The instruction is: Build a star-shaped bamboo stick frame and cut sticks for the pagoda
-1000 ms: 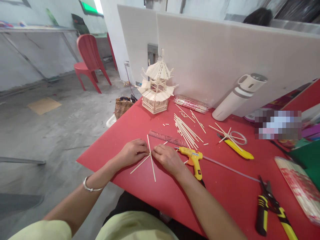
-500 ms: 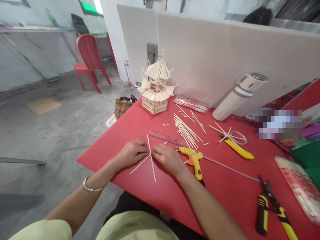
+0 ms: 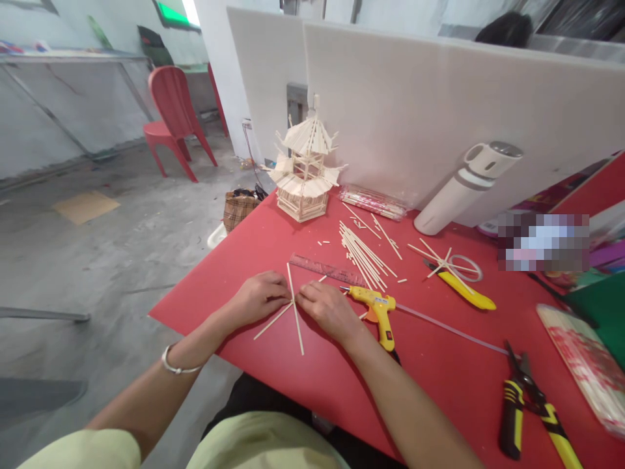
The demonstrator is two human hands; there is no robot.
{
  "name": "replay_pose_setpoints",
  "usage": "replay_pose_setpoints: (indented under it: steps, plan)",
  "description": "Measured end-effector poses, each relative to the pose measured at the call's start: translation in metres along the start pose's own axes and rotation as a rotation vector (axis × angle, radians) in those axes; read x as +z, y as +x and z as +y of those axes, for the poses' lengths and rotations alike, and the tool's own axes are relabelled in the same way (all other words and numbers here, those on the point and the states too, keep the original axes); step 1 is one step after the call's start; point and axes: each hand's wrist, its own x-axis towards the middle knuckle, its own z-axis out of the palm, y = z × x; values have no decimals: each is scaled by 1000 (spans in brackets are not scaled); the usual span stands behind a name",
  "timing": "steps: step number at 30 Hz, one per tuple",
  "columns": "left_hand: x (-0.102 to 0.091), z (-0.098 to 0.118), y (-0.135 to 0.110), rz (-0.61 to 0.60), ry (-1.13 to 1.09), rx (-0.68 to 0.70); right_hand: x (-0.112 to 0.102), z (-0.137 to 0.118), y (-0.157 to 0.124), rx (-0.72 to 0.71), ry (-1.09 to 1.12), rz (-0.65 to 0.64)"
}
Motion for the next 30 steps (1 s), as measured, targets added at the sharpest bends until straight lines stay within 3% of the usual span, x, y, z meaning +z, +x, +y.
replay_pose_setpoints:
  steps: [30]
  plan:
    - [-1, 1, 0, -10, 9, -7, -1, 0, 0, 4, 2, -1]
